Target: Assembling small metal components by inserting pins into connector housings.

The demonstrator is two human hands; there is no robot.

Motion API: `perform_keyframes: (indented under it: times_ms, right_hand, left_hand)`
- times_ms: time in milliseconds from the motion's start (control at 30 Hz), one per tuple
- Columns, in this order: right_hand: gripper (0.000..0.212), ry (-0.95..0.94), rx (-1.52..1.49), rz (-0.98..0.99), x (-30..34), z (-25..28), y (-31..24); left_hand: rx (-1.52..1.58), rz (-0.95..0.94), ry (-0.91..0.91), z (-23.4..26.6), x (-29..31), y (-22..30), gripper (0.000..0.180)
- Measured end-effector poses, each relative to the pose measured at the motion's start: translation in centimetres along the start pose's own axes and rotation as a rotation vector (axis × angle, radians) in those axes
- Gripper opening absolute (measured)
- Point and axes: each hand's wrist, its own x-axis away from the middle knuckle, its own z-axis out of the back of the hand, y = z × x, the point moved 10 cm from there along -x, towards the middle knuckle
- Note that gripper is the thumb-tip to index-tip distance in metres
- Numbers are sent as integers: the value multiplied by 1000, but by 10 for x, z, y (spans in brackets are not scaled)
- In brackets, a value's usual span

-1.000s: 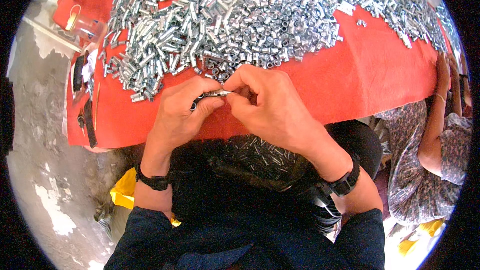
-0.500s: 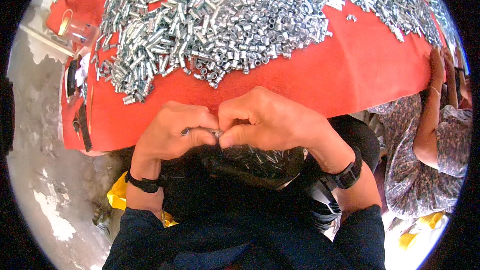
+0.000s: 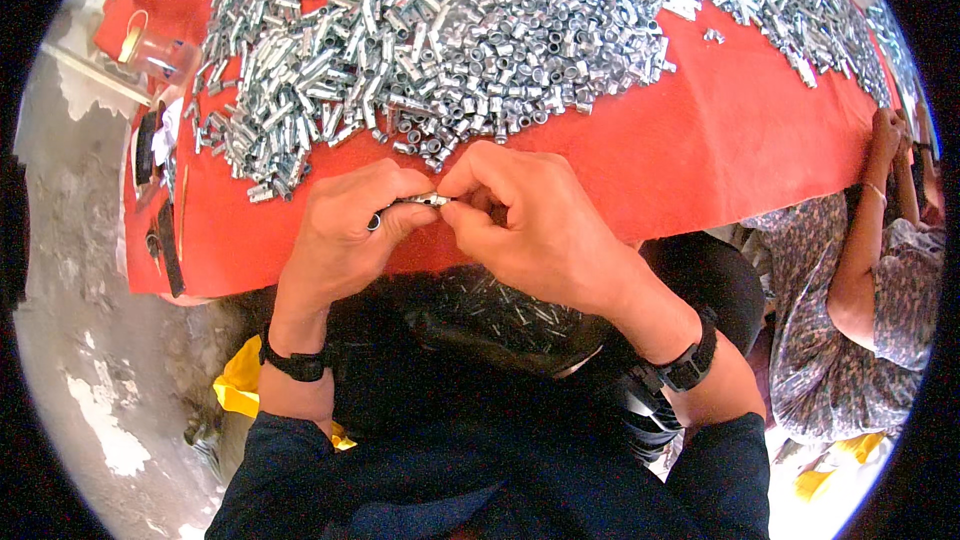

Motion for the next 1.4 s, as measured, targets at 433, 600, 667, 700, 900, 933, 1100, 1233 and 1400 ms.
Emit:
perform_keyframes:
  times_ms: [433,600,667,700,900,933,1100,1233,1400]
  right_hand:
    - [16,-446,9,-22,6,-21,10]
    - [18,-482,244,-73,5,-6,10]
    - [15,20,359,75,-13,40,-10]
    - [12,181,594,353,-11,50,-22]
    - [15,243,959,361,-15,33,-18]
    - [15,224,1000,341,-15,30,-18]
    - [14,193,1011,352,-13,25,-16]
    - [14,214,933,360,-11,26,-14]
    - [11,235,578,331,-6,32,-23]
  left_hand:
    - [322,26,-405,-29,10,11,18]
    - [238,41,-488,-51,16,13,19]
    - [35,172,-472,-47,17,1,23]
    - [39,173,-478,-49,17,0,23]
    - [109,419,-128,-7,6,-29,33]
    - [99,425,-122,-6,8,-33,33]
    - [83,437,-96,-3,6,-37,33]
    - [132,406,-61,-5,7,-37,27]
    - [97,404,-109,-7,5,-37,20]
